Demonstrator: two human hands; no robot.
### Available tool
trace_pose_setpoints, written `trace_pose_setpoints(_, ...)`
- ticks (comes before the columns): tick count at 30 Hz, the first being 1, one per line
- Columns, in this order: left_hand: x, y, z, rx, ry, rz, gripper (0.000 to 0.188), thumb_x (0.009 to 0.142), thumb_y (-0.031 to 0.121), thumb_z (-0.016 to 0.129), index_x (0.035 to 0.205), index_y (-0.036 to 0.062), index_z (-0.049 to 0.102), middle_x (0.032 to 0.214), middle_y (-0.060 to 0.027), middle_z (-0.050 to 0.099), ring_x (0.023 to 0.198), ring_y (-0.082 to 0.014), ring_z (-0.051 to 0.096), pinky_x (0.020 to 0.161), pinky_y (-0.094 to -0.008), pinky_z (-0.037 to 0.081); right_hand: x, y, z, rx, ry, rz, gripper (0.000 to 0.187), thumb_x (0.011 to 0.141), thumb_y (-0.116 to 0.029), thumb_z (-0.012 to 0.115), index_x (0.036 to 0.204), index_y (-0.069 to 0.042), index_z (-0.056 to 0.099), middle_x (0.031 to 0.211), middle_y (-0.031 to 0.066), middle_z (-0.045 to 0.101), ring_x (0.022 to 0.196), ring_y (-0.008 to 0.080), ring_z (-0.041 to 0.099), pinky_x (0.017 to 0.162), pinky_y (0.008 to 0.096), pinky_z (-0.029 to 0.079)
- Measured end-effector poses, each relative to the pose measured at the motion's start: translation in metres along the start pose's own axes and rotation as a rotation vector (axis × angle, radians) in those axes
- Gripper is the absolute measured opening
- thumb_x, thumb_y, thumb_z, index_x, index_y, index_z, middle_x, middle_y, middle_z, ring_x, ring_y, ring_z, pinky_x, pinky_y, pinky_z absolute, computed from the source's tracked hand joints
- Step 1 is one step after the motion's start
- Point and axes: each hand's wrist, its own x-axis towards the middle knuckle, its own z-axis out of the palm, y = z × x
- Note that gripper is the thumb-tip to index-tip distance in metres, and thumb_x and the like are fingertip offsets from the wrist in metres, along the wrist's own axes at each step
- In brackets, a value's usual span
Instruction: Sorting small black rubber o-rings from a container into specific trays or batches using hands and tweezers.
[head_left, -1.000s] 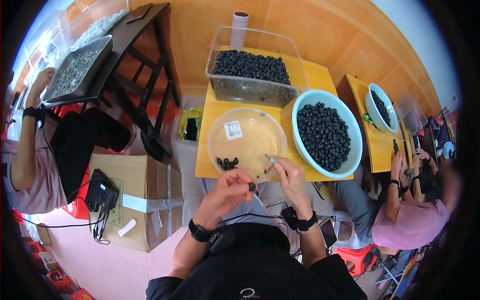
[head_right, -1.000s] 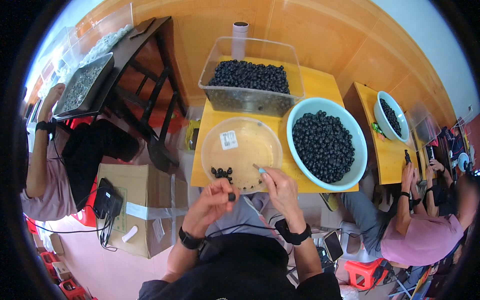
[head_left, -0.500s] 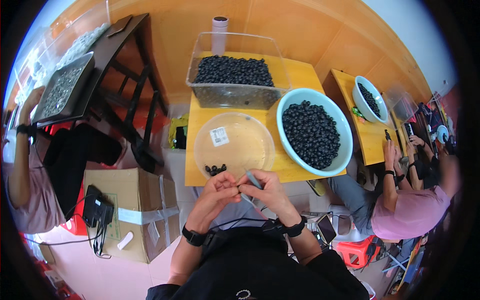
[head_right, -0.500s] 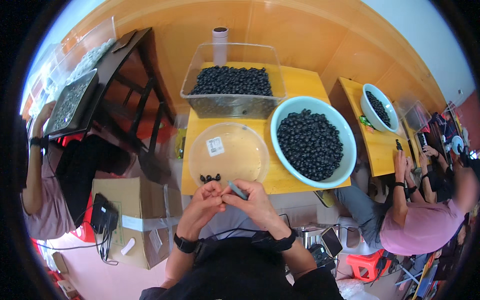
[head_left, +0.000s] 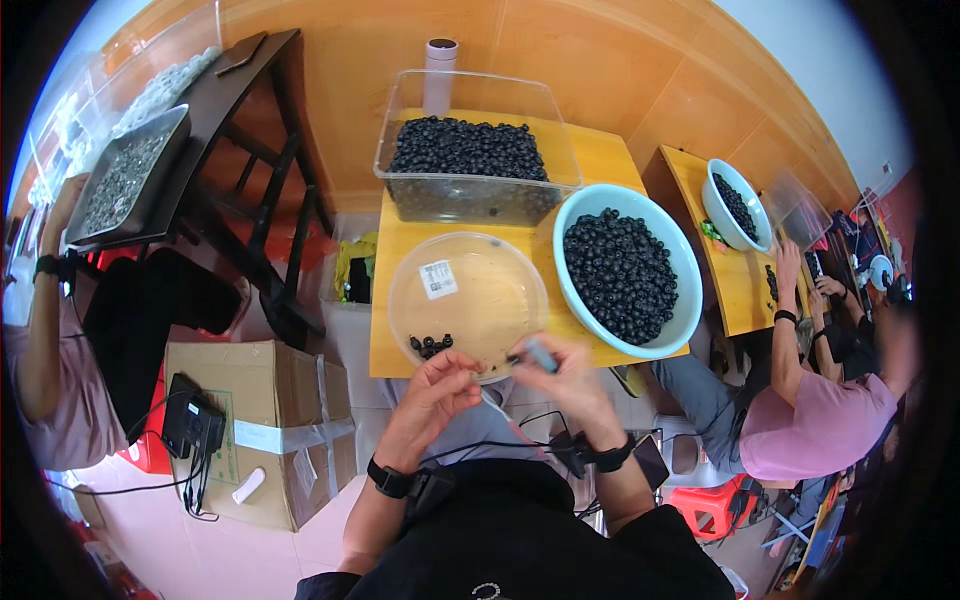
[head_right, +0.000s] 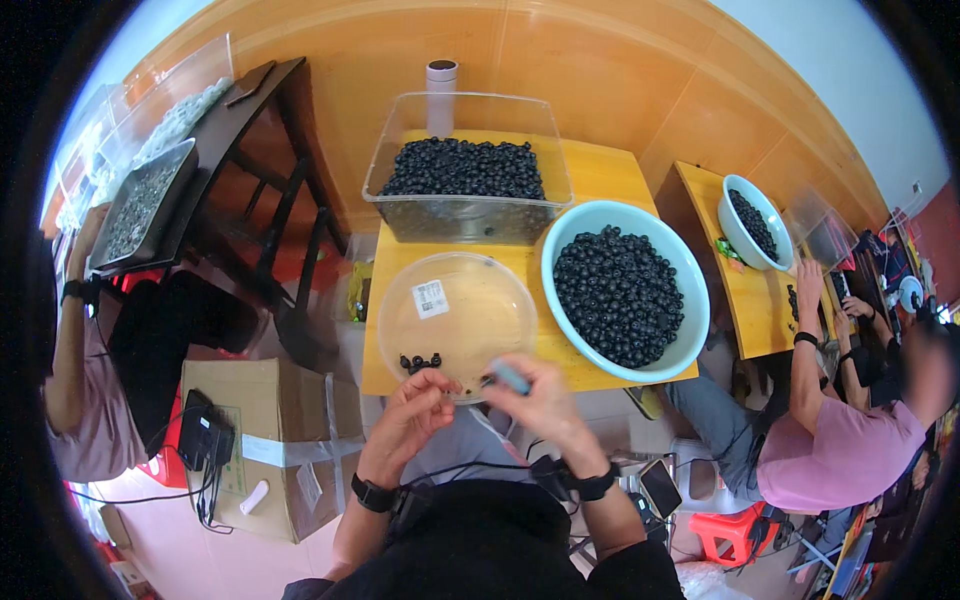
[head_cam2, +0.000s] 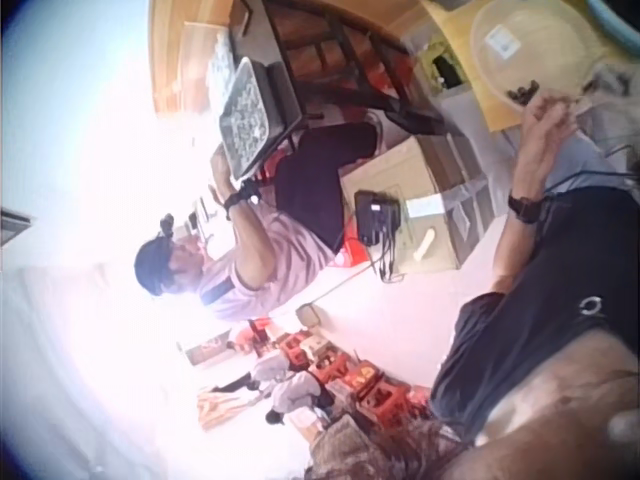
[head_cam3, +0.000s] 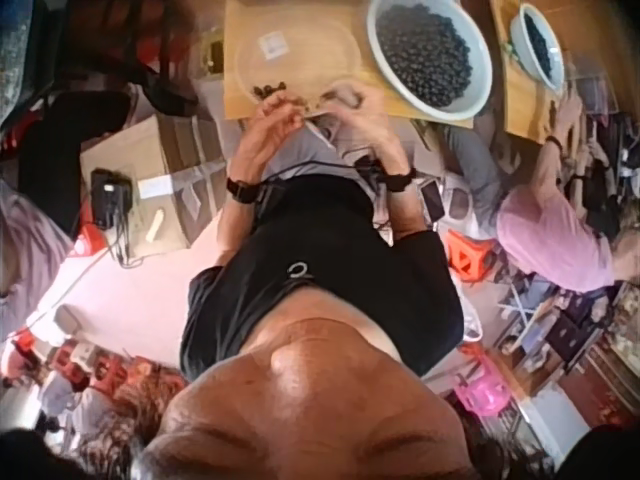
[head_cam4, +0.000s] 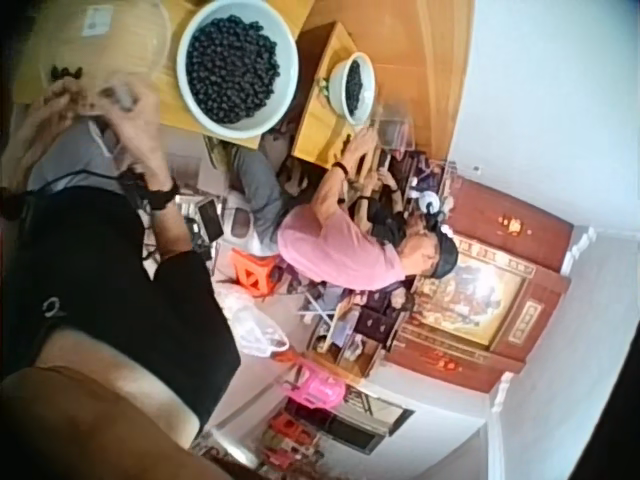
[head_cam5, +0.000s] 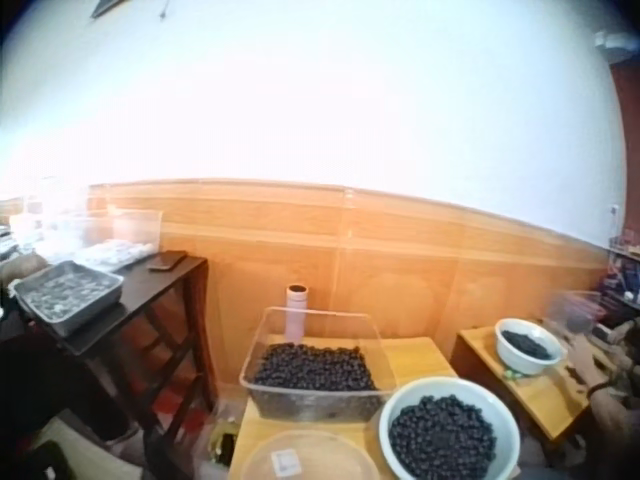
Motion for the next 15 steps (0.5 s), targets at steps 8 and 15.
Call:
trace_pose_setpoints(8, -0.014, 0.025, -0.034, -0.001, 0.252, 0.260, 0.012, 0.085, 0.008, 0.057, 0.097, 0.0049, 0.055, 0.096, -0.0093, 0.060, 0.071, -0.0111, 0.061, 0.065, -0.0239, 0.055, 0.028, 0.001, -0.082, -0.085, 0.777, -0.349, 0.034, 0.076, 0.000, 0.063, 0.109, -0.005, 0.056, 0.076, -0.0016, 0.056, 0.068, 0.0050, 0.051, 0.062, 0.0192, 0.042)
trace_pose_setpoints(15, -0.014, 0.020, -0.028, 0.068, 0.359, 0.225, 0.018, 0.087, 0.010, 0.055, 0.104, 0.0056, 0.052, 0.102, -0.0086, 0.059, 0.071, -0.0100, 0.060, 0.062, -0.0191, 0.053, 0.052, 0.022, 0.024, -0.484, -0.015, -0.259, 0.020, 0.071, -0.008, 0.064, 0.091, -0.007, 0.064, 0.079, 0.0106, 0.062, 0.071, 0.0266, 0.061, 0.063, 0.0334, 0.047)
